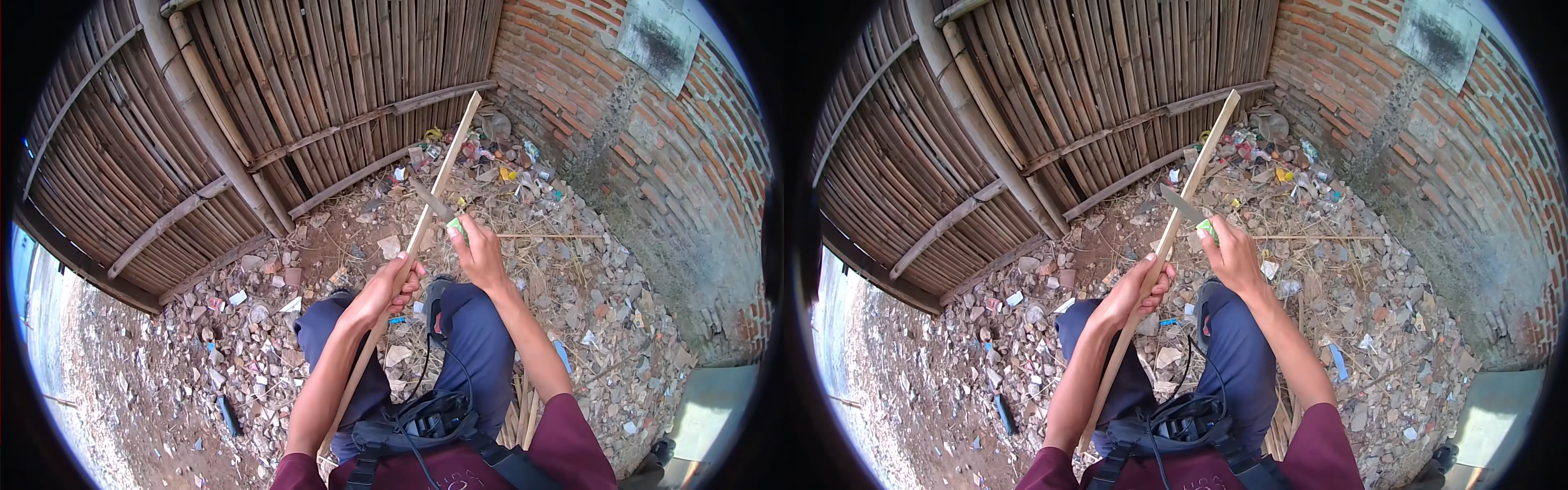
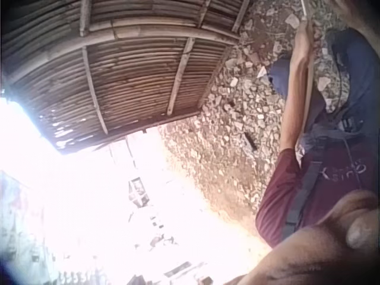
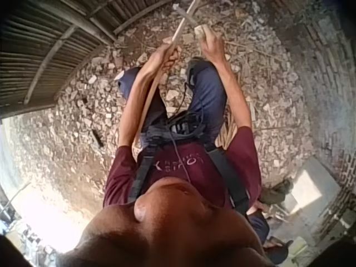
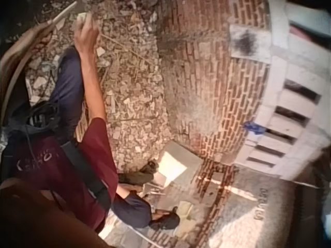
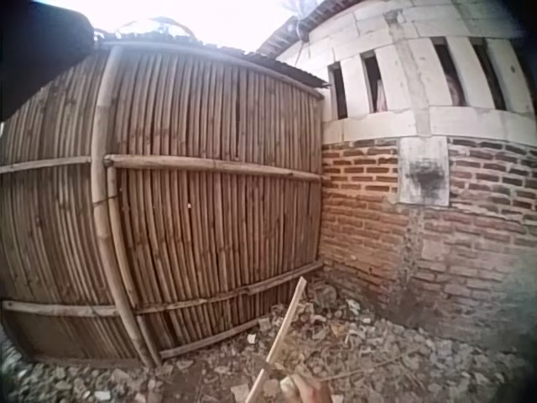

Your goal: The person whittles a long bamboo stick using a small knife, shaving off thin strips of the outer layer.

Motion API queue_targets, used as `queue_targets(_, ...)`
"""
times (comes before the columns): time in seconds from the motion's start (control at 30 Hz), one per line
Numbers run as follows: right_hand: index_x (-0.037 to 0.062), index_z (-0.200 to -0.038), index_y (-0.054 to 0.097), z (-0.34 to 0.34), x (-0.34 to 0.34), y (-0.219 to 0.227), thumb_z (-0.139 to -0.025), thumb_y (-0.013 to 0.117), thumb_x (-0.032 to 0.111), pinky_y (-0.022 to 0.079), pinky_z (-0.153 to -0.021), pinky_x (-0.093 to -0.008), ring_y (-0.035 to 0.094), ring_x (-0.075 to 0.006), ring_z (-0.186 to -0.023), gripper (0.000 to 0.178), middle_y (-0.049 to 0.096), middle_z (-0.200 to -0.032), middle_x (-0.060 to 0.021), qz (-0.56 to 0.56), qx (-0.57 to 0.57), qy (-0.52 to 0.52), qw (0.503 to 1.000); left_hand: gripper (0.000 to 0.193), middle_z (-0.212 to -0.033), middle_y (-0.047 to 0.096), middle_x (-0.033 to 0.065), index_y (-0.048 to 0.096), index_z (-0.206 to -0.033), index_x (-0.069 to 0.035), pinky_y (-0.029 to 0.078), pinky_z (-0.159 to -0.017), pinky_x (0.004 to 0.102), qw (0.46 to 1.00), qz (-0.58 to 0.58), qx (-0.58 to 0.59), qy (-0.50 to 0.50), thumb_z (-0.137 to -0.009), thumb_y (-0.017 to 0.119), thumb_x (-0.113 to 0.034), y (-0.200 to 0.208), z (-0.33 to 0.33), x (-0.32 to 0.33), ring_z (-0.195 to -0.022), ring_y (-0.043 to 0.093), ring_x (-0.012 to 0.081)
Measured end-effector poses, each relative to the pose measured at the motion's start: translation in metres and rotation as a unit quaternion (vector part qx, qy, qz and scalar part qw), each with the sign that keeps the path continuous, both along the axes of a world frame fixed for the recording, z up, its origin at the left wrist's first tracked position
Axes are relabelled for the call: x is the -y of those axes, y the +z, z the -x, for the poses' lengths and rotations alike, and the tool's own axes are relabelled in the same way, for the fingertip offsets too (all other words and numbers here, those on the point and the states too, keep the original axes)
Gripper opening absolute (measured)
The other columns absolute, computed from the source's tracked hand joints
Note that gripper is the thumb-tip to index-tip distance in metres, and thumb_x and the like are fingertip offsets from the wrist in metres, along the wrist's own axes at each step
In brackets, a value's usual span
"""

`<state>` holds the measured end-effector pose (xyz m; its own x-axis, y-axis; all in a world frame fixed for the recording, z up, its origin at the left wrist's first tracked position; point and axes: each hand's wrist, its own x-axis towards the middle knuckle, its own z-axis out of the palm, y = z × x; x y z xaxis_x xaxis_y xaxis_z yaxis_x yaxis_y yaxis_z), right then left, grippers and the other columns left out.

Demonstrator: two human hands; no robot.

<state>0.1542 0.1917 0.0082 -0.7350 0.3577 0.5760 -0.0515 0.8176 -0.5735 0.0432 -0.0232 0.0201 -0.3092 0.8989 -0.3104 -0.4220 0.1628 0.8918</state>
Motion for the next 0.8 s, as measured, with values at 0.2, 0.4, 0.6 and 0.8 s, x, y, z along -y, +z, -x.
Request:
queue_targets(0.2,0.0040,-0.108,0.062,0.005,0.004,0.001,-0.110,0.053,0.032,0.051,-0.064,-0.0498,0.069,-0.0419,-0.073,0.030,0.068,-0.081,-0.0191,-0.020,0.000,0.007,1.000,0.020,-0.080,0.043,-0.0057,0.049,-0.109,-0.015,0.033,-0.052,0.0232,0.994,-0.012,-0.092,0.052,-0.116,0.050,-0.034,-0.009,0.002,-0.001,-0.060,0.037,0.0046)
queue_targets(0.4,0.0055,-0.102,0.060,0.009,-0.012,0.005,-0.105,0.054,0.031,0.048,-0.060,-0.0523,0.067,-0.0423,-0.069,0.026,0.067,-0.081,-0.0173,-0.062,0.048,0.006,0.997,0.026,-0.075,0.052,-0.0028,0.055,-0.110,-0.006,0.040,-0.054,0.0286,0.966,-0.019,-0.219,0.136,-0.112,0.058,-0.032,-0.036,0.007,0.000,-0.062,0.047,0.0068)
queue_targets(0.6,0.0051,-0.101,0.059,0.022,-0.005,0.008,-0.101,0.057,0.034,0.051,-0.061,-0.0526,0.067,-0.0436,-0.071,0.029,0.069,-0.083,-0.0175,-0.117,0.106,0.072,0.985,0.030,-0.081,0.062,0.0059,0.055,-0.114,-0.001,0.047,-0.060,0.0326,0.954,-0.013,-0.258,0.155,-0.111,0.061,-0.030,-0.032,0.000,0.001,-0.067,0.057,0.0109)
queue_targets(0.8,0.0045,-0.104,0.060,0.022,0.009,-0.004,-0.099,0.060,0.031,0.053,-0.063,-0.0519,0.070,-0.0435,-0.074,0.026,0.071,-0.088,-0.0194,-0.111,0.125,0.137,0.976,0.028,-0.078,0.062,0.0046,0.056,-0.119,0.001,0.048,-0.051,0.0311,0.964,-0.026,-0.210,0.161,-0.109,0.064,-0.024,-0.018,0.000,0.008,-0.054,0.059,0.0106)
